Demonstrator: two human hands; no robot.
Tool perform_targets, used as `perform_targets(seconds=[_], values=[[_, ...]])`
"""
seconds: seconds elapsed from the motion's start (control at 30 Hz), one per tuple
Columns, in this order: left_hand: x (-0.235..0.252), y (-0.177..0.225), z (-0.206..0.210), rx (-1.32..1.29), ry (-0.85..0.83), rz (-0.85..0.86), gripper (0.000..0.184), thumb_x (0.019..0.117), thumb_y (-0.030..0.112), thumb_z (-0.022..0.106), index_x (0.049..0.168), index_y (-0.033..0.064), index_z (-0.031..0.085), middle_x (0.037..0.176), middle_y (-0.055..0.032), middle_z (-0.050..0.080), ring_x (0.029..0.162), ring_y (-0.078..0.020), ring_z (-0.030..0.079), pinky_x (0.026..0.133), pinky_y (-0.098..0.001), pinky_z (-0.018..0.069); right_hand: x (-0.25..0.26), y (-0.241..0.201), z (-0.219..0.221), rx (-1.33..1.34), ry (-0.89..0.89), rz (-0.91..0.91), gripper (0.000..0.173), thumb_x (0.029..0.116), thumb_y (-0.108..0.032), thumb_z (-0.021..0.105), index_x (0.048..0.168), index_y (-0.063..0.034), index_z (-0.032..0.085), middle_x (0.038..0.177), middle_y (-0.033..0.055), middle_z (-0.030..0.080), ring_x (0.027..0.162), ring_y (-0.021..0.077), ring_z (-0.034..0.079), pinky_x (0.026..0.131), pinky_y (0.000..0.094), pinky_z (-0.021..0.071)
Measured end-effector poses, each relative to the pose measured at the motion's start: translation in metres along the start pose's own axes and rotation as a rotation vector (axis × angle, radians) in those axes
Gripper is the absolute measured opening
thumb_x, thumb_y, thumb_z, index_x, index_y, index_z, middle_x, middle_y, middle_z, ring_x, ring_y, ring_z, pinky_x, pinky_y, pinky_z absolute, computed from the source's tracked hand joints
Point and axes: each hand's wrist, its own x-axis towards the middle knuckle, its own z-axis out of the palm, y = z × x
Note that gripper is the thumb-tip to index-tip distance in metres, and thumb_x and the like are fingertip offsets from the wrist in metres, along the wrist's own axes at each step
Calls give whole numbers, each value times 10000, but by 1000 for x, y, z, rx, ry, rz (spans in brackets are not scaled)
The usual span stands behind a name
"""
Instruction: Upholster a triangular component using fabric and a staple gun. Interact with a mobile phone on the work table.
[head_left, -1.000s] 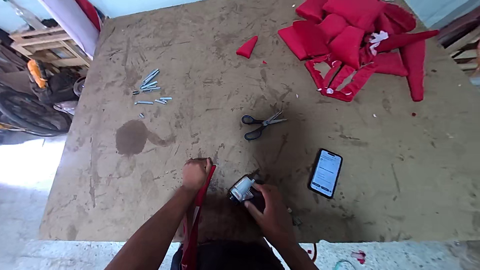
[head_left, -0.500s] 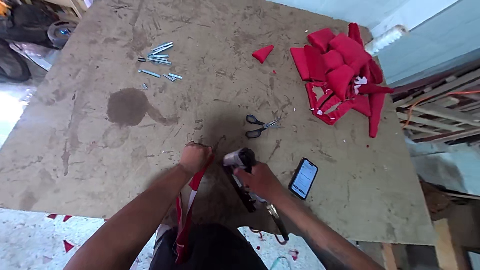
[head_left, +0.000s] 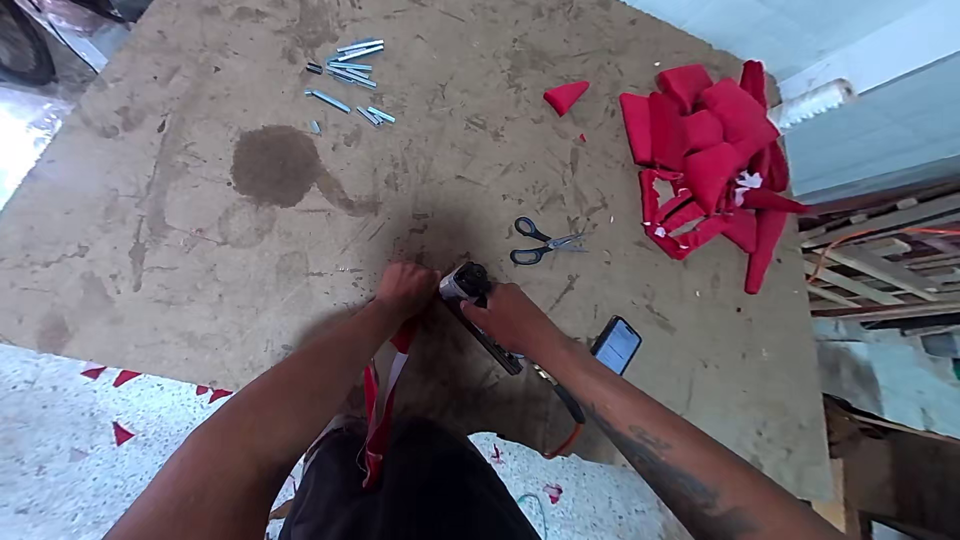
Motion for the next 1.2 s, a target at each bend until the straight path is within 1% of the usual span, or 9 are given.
perform_targets(seconds=[0.17, 0.27, 0.37, 0.53, 0.7, 0.83, 1.0, 1.13, 1.2], values=[[-1, -2, 2, 15, 42, 35, 340, 1039, 293, 466, 877, 119, 710, 844, -91, 728, 884, -295, 715, 854, -533, 546, 0, -5, -5, 24, -58, -20, 456, 1000, -516, 529, 780, -136, 651, 628, 28, 624, 541, 177, 632, 536, 425, 553], [-1, -4, -3, 19, 8, 65, 115, 936, 149, 608, 932, 108, 716, 890, -96, 735, 902, -310, 713, 852, -548, 544, -9, -13, 0, 82, -90, -39, 401, 1005, -492, 538, 840, -149, 668, 639, 22, 624, 538, 161, 625, 535, 401, 548], [-2, -6, -2, 42, 15, 81, 96, 876, 104, 671, 959, 110, 719, 899, -99, 735, 886, -316, 714, 824, -550, 552, -16, -21, 2, 87, -100, -63, 360, 996, -469, 560, 848, -159, 667, 637, 19, 624, 532, 159, 626, 518, 393, 547], [0, -7, 3, 44, 65, 82, 340, 1060, 269, 456, 903, 96, 703, 867, -112, 728, 890, -309, 719, 829, -524, 557, -32, -39, -4, 36, -204, -78, 380, 996, -481, 580, 837, -147, 664, 657, 23, 625, 563, 159, 632, 550, 396, 555], [6, -11, 15, 72, 209, 109, 464, 1064, 346, 415, 759, 100, 663, 705, -95, 687, 751, -284, 716, 729, -492, 561, -46, -58, -9, -3, -304, -104, 302, 995, -445, 577, 913, -169, 668, 721, 9, 625, 632, 143, 634, 597, 378, 547], [7, -11, 14, 50, 212, 114, 515, 1067, 391, 390, 741, 95, 657, 707, -97, 693, 761, -278, 718, 766, -489, 553, -49, -57, 0, 4, -311, -140, 295, 994, -444, 572, 938, -169, 661, 733, 9, 615, 656, 146, 631, 604, 376, 538], [7, -11, 15, 47, 266, 117, 502, 1055, 395, 426, 726, 107, 671, 707, -79, 699, 761, -270, 721, 769, -500, 563, -55, -44, 0, 49, -251, -178, 284, 993, -443, 578, 1027, -180, 678, 794, 17, 645, 714, 160, 654, 654, 400, 558], [7, -9, 13, 40, 289, 108, 534, 1062, 414, 409, 676, 111, 619, 674, -55, 665, 739, -240, 699, 758, -476, 561, -84, 14, 6, 188, 21, -72, 420, 974, -562, 562, 1140, -196, 682, 939, 11, 697, 880, 157, 687, 799, 445, 582], [6, -6, 4, -31, 214, 47, 545, 1064, 480, 404, 759, 119, 675, 742, -65, 697, 800, -254, 711, 782, -493, 565, -97, 48, 22, 231, 148, 51, 520, 952, -571, 594, 1270, -162, 632, 1078, 55, 685, 973, 198, 681, 862, 465, 576]])
